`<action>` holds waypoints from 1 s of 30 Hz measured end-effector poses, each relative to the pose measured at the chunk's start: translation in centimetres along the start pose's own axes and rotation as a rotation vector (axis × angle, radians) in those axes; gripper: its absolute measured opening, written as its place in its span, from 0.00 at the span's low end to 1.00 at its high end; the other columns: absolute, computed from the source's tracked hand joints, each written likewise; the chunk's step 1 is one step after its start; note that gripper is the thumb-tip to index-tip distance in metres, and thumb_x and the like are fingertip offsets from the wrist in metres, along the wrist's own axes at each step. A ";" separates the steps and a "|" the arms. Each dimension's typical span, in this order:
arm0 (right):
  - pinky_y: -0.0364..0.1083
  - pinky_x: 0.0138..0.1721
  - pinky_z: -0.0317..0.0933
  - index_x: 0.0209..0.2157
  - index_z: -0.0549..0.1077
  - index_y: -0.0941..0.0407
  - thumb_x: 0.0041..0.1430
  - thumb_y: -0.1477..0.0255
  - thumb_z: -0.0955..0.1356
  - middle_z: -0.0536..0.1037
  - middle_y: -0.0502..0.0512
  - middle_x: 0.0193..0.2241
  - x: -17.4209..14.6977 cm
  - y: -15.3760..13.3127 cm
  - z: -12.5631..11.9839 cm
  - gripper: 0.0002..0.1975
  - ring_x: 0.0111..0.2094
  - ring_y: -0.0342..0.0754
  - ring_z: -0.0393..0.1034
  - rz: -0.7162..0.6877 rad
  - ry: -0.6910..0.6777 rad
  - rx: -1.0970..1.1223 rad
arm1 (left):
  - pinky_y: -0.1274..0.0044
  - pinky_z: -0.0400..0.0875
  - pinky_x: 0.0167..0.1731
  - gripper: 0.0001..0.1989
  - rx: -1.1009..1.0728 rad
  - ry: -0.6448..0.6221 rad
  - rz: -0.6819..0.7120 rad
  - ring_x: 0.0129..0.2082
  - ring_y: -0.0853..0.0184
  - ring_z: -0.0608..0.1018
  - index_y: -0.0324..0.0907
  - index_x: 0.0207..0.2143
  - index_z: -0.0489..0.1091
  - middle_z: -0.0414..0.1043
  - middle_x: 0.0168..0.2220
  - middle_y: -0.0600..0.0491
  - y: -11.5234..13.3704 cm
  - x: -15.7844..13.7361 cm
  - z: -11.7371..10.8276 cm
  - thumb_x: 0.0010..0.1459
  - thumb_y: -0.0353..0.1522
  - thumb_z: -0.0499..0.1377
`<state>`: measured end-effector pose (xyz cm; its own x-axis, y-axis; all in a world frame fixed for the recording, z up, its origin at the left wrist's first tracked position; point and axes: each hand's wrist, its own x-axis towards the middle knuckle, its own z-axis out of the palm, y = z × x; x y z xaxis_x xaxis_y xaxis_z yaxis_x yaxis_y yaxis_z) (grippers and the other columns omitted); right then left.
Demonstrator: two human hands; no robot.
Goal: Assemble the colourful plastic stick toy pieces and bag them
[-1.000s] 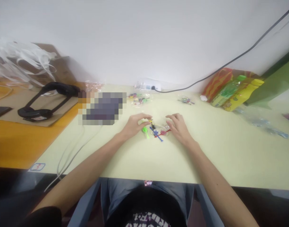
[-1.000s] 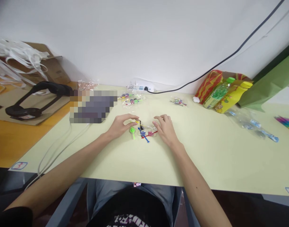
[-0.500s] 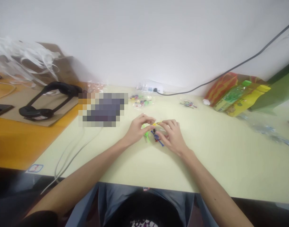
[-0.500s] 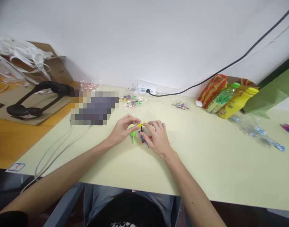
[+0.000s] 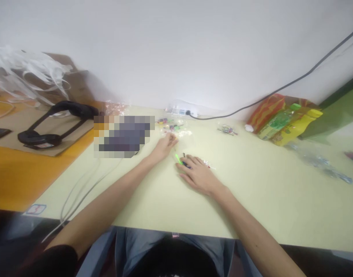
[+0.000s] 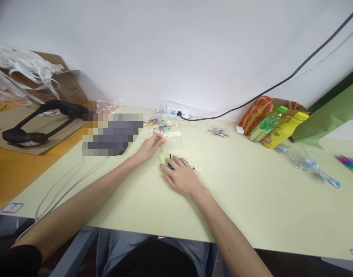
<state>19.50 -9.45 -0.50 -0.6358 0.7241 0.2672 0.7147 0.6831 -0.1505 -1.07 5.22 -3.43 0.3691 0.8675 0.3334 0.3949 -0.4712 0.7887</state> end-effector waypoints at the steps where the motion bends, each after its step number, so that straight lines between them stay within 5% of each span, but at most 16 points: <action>1: 0.62 0.60 0.61 0.61 0.69 0.51 0.74 0.62 0.58 0.71 0.62 0.60 -0.3 0.2 -0.1 0.20 0.64 0.62 0.59 0.000 0.000 0.011 | 0.69 0.73 0.45 0.14 0.008 0.000 0.010 0.44 0.61 0.80 0.44 0.43 0.66 0.77 0.42 0.49 -0.1 0.4 0.1 0.66 0.44 0.57; 9: 0.59 0.58 0.60 0.56 0.72 0.52 0.73 0.61 0.61 0.74 0.64 0.56 -1.1 0.1 -1.3 0.18 0.57 0.58 0.67 0.007 0.121 0.099 | 0.65 0.70 0.54 0.15 0.047 0.116 0.116 0.49 0.59 0.77 0.43 0.45 0.71 0.76 0.46 0.48 2.1 -1.0 -0.5 0.63 0.43 0.61; 14: 0.57 0.52 0.60 0.51 0.72 0.52 0.72 0.60 0.61 0.79 0.60 0.45 0.0 0.0 -1.4 0.15 0.49 0.57 0.71 0.278 0.400 0.192 | 0.72 0.76 0.44 0.15 -0.235 0.203 0.070 0.40 0.66 0.79 0.43 0.42 0.70 0.75 0.42 0.51 5.0 -4.9 -0.4 0.60 0.42 0.66; 20: 0.54 0.47 0.59 0.46 0.73 0.51 0.73 0.61 0.61 0.79 0.57 0.44 1.7 -0.7 -0.8 0.12 0.46 0.54 0.71 0.237 0.309 0.251 | 0.70 0.77 0.47 0.16 -0.386 0.151 0.080 0.40 0.65 0.80 0.42 0.43 0.75 0.77 0.41 0.50 6.3 -6.0 0.3 0.57 0.42 0.69; 25: 0.52 0.44 0.58 0.41 0.71 0.51 0.73 0.62 0.62 0.79 0.54 0.37 2.7 -1.0 -0.3 0.10 0.41 0.53 0.72 0.306 0.388 0.243 | 0.70 0.77 0.44 0.15 -0.361 0.093 0.051 0.37 0.64 0.80 0.42 0.40 0.76 0.78 0.37 0.50 6.0 -5.8 0.1 0.57 0.43 0.69; 30: 0.53 0.43 0.56 0.48 0.71 0.52 0.73 0.63 0.61 0.80 0.55 0.36 3.2 -0.7 -0.2 0.11 0.40 0.54 0.72 0.327 0.431 0.178 | 0.72 0.76 0.42 0.14 -0.367 0.092 0.049 0.36 0.65 0.81 0.42 0.40 0.76 0.79 0.36 0.51 6.1 -5.8 -0.1 0.58 0.42 0.68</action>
<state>16.96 -7.63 0.64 -0.1861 0.8218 0.5385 0.7704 0.4622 -0.4391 -0.91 -2.62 -0.50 0.2968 0.8640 0.4067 0.0451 -0.4381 0.8978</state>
